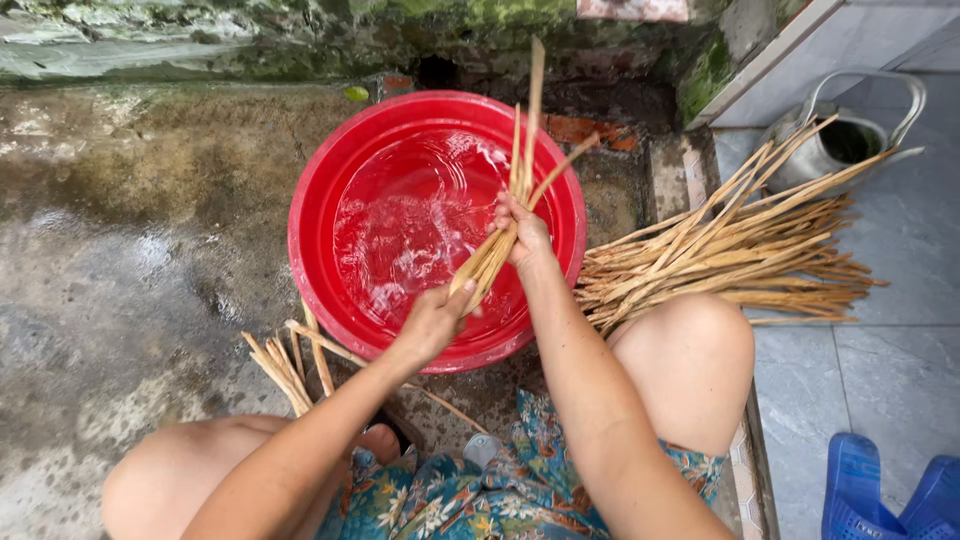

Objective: The person sits on a tiled floor and repeatedly washes thin wooden sticks in a red basin of water. They scrub the sticks by hand, rinse them, and place them into a growing pile beside the basin.

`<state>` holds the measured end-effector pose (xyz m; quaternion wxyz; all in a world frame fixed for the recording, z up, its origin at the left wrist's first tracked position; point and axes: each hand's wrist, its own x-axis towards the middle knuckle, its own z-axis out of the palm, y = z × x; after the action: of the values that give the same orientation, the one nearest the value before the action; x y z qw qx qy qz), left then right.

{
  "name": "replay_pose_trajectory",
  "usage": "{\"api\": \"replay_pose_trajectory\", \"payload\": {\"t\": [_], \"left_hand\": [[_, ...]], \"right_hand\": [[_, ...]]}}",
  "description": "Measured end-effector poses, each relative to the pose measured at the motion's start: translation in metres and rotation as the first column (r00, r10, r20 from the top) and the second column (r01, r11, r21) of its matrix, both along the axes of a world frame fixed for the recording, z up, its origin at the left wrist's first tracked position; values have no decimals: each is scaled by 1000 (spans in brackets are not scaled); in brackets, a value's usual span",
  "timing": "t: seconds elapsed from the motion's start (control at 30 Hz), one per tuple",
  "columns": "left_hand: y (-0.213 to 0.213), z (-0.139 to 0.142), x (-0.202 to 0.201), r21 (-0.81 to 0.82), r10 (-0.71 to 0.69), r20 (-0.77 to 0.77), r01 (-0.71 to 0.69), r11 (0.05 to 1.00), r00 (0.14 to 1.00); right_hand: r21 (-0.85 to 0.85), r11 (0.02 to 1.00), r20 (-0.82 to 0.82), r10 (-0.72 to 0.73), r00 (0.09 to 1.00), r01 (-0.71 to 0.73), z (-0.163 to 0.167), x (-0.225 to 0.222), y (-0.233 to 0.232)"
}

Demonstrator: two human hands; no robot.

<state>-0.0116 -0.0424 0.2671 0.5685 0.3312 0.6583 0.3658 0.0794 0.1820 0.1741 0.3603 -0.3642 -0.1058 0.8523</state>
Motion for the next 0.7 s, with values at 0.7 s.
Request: {"api": "replay_pose_trajectory", "payload": {"t": [0.7], "left_hand": [[-21, 96, -159, -112, 74, -531, -156, 981, 844]], "right_hand": [[176, 978, 519, 4, 855, -112, -53, 17, 35]]}}
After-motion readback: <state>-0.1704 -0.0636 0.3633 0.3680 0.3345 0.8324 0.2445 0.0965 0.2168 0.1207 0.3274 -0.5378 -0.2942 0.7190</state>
